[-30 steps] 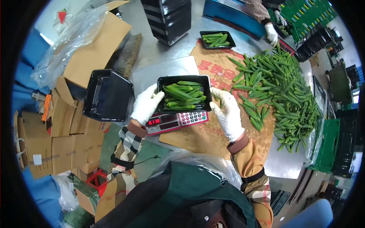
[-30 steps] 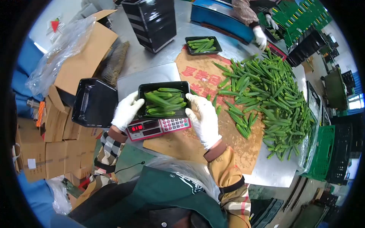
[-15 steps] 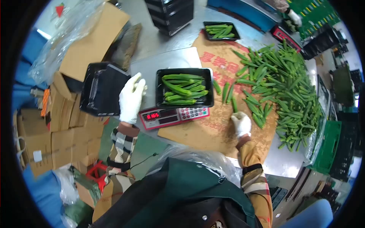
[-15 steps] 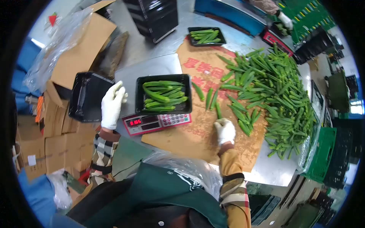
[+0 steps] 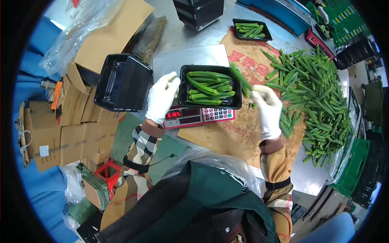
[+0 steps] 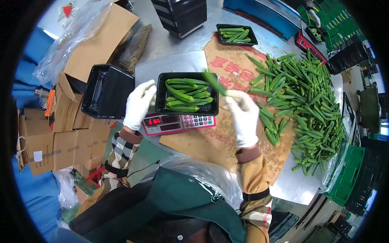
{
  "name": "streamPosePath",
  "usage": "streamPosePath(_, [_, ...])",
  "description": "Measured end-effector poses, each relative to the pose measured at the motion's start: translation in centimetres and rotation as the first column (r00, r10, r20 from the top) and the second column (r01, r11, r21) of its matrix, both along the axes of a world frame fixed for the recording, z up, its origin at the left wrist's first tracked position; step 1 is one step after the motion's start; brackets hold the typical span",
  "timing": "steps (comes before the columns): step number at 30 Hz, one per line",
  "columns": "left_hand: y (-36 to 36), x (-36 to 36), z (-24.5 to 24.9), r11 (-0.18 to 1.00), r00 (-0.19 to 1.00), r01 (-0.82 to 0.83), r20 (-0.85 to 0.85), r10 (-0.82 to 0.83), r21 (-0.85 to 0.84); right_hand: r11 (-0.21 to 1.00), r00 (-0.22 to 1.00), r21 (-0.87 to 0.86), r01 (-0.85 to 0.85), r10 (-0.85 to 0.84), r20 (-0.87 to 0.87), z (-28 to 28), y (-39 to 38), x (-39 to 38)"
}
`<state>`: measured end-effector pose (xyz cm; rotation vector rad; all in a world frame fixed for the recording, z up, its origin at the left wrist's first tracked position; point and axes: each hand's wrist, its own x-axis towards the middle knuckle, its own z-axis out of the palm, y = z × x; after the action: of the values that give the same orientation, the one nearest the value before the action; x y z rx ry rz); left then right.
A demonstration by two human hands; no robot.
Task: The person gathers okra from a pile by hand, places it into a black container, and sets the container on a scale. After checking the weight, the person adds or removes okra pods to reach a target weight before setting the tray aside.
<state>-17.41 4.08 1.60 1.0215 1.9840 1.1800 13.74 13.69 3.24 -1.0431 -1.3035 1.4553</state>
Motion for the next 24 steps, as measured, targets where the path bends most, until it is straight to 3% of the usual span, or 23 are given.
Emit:
streamPosePath(2, [-0.1, 0.6, -0.1, 0.998, 0.982, 0.008, -0.186, -0.019, -0.056, 0.991, 0.988, -0.06, -0.117, 0.122, 0.091, -0.3, -0.2, -2.1])
streamPosePath(3, [-0.2, 0.8, 0.1, 0.999, 0.975, -0.002, -0.22, -0.008, -0.046, 0.995, 0.988, -0.039, -0.092, 0.096, 0.119, -1.0, -0.6, -2.6])
streamPosePath(4, [-0.2, 0.9, 0.4, 0.997, 0.975, -0.008, -0.222, -0.009, -0.073, 0.996, 0.985, 0.061, -0.067, 0.056, 0.162, -2.4, -0.8, -2.3])
streamPosePath(6, [-0.3, 0.8, 1.1, 0.991, 0.974, -0.027, -0.225, -0.003, -0.13, 0.996, 0.975, 0.09, -0.02, 0.0, 0.223, -3.7, -1.6, -0.3])
streamPosePath(7, [-0.5, 0.5, 0.4, 0.997, 0.972, 0.001, -0.234, -0.02, -0.077, 0.998, 0.952, 0.069, -0.01, -0.011, 0.304, -3.2, -2.5, 1.1])
streamPosePath(9, [-0.5, 0.4, 0.6, 0.993, 0.991, -0.012, -0.137, -0.004, -0.113, 0.999, 0.913, 0.024, 0.045, -0.051, 0.406, -7.9, -4.1, 5.8])
streamPosePath(11, [-0.4, 0.5, 1.0, 0.993, 0.996, -0.021, -0.083, 0.012, -0.114, 0.972, 0.876, -0.167, 0.163, -0.065, 0.477, -11.9, -7.3, 10.4])
streamPosePath(13, [-0.3, 0.5, 1.0, 0.988, 0.999, -0.034, -0.011, 0.033, -0.149, 0.987, 0.753, -0.022, 0.161, -0.108, 0.65, -17.5, -11.2, 15.1])
streamPosePath(14, [-0.1, 0.5, 0.9, 0.985, 0.999, -0.037, 0.024, 0.041, -0.167, 0.967, 0.79, -0.006, 0.256, -0.205, 0.578, -17.3, -13.0, 15.0])
streamPosePath(17, [0.8, -0.7, -0.7, 0.9, 0.921, 0.227, -0.22, -0.323, -0.371, 0.891, 0.766, 0.075, 0.447, -0.425, 0.482, -19.0, -15.1, 14.5])
streamPosePath(19, [1.6, -0.4, -1.0, 0.891, 0.897, 0.294, -0.221, -0.382, -0.346, 0.852, 0.692, 0.129, 0.507, -0.491, 0.529, -20.0, -14.8, 13.9])
streamPosePath(23, [6.7, -0.6, 0.0, 0.861, 0.856, 0.461, -0.15, -0.495, -0.214, 0.847, 0.445, 0.338, 0.41, -0.509, 0.737, -17.9, -14.1, 12.9])
streamPosePath(24, [8.8, -0.3, 0.2, 0.875, 0.889, 0.448, -0.007, -0.457, -0.185, 0.836, 0.438, 0.43, 0.34, -0.546, 0.714, -18.4, -14.1, 13.2])
